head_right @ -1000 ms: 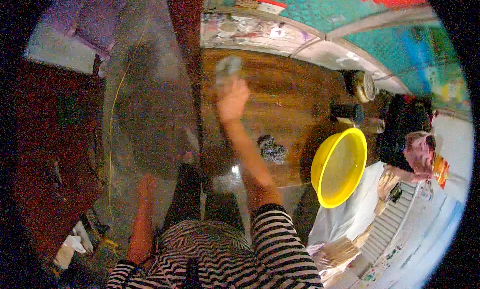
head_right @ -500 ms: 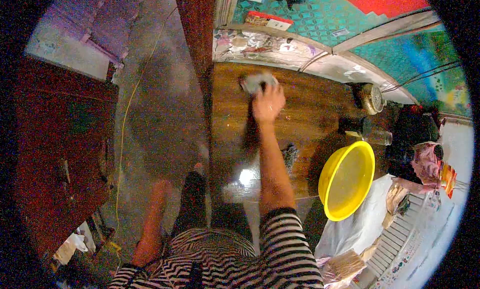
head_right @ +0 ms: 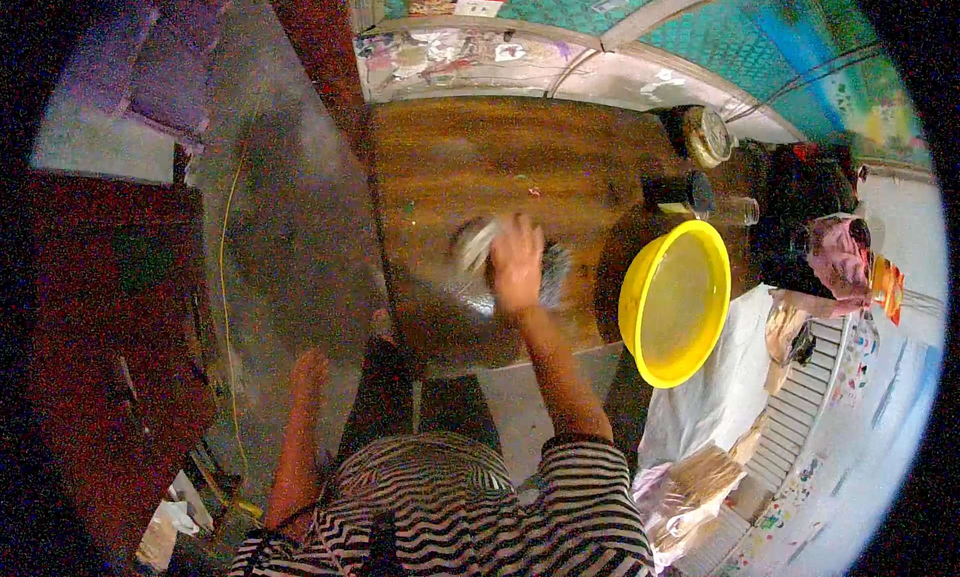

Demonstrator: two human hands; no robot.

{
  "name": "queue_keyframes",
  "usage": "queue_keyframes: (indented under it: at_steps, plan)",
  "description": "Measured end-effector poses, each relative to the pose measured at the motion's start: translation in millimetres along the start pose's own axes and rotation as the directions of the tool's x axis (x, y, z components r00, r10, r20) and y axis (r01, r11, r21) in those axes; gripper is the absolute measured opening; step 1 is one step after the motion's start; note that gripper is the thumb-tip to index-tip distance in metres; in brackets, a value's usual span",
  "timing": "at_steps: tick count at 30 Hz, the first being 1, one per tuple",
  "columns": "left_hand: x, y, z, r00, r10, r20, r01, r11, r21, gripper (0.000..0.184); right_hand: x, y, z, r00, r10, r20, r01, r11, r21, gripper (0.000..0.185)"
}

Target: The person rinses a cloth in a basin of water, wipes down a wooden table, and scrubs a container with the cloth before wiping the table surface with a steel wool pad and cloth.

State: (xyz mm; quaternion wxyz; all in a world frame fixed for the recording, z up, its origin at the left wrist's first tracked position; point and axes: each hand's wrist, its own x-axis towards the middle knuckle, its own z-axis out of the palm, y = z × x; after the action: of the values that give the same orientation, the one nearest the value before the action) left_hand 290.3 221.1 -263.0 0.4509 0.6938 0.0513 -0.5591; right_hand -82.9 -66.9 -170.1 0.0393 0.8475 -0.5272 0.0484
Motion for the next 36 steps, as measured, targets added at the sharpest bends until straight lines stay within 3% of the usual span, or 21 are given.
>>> queue_keyframes:
  at_steps: [1,3,5,7,10,12,15,17,19,21,23,25,27,30,33,35,36]
  plan:
    - [1.1,-0.1,-0.5,1.0,0.005,0.008,-0.005,1.0,-0.007,0.039,19.3,20.5,16.8,0.981,0.115,-0.155,-0.122,0.992,-0.035,0.035]
    - [-1.6,-5.5,-8.3,1.0,0.008,0.015,-0.008,1.0,-0.012,0.038,72.9,29.7,24.5,0.907,0.381,-0.18,-0.386,0.922,0.004,0.035]
    - [-10.5,-4.6,-15.1,0.999,-0.04,-0.022,0.042,0.994,0.104,0.039,112.5,-15.2,0.9,0.902,0.431,0.006,-0.417,0.871,0.261,0.036]
    - [-11.0,-2.9,-12.8,0.999,-0.047,-0.012,0.049,0.984,0.171,0.04,83.9,-72.5,24.4,0.963,0.146,-0.227,-0.111,0.981,0.16,0.034]
    - [-10.4,-10.7,-22.7,0.994,-0.009,0.111,-0.01,0.985,0.169,0.042,5.1,-126.4,7.6,0.993,-0.06,-0.097,0.092,0.925,0.369,0.036]
    - [2.7,-8.8,-25.4,0.96,0.086,0.267,-0.108,0.992,0.069,0.044,-59.3,-134.7,-7.3,0.983,-0.175,0.054,0.137,0.896,0.422,0.037]
    - [-24.0,34.3,17.4,0.996,-0.05,0.073,0.033,0.977,0.209,0.042,-126.2,-119.6,-44.9,0.97,-0.174,0.172,0.071,0.872,0.484,0.031]
    - [-13.4,29.8,14.5,0.989,-0.049,0.14,0.023,0.983,0.182,0.04,-170.2,-97.2,-29.3,0.962,-0.103,0.253,-0.017,0.902,0.432,0.03]
    - [-15.5,32.8,12.2,0.985,-0.04,0.166,0.012,0.985,0.171,0.039,-176.3,-73.2,-34.9,0.994,-0.015,0.11,-0.017,0.958,0.286,0.03]
    - [-29.3,41.3,10.6,0.989,-0.028,0.146,0.001,0.983,0.183,0.037,-162.7,-51.9,-20.4,0.97,0.242,-0.001,-0.239,0.959,0.151,0.036]
    - [-27.1,43.8,-0.5,0.986,0.002,0.165,-0.037,0.977,0.21,0.036,-120.0,-46.3,-7.4,0.86,0.503,-0.086,-0.493,0.863,0.111,0.035]
    - [-23.8,44.6,-12.5,0.983,0.03,0.184,-0.071,0.972,0.222,0.036,-53.6,-65.0,-24.9,0.85,0.52,-0.085,-0.49,0.839,0.238,0.038]
    - [-24.9,41.8,-25.1,0.98,0.047,0.194,-0.089,0.972,0.217,0.037,-4.3,-90.7,-6.5,0.878,0.428,-0.215,-0.38,0.896,0.23,0.041]
    - [-18.5,41.9,-37.6,0.989,-0.012,0.151,-0.033,0.955,0.296,0.037,22.1,-142.0,1.7,0.944,0.291,-0.156,-0.228,0.917,0.328,0.041]
    - [-16.1,41.1,-41.3,0.985,-0.021,0.174,-0.041,0.937,0.346,0.037,-29.4,-177.9,17.9,0.982,0.008,-0.191,0.051,0.952,0.301,0.032]
    - [-33.7,57.6,-29.2,0.989,-0.039,0.145,-0.024,0.911,0.412,0.037,-82.0,-191.0,15.3,0.996,-0.051,-0.076,0.082,0.869,0.488,0.024]
    - [-38.4,63.8,-23.1,0.99,-0.045,0.13,-0.017,0.897,0.443,0.038,-105.4,-191.1,-0.4,0.992,-0.121,-0.041,0.126,0.876,0.465,0.021]
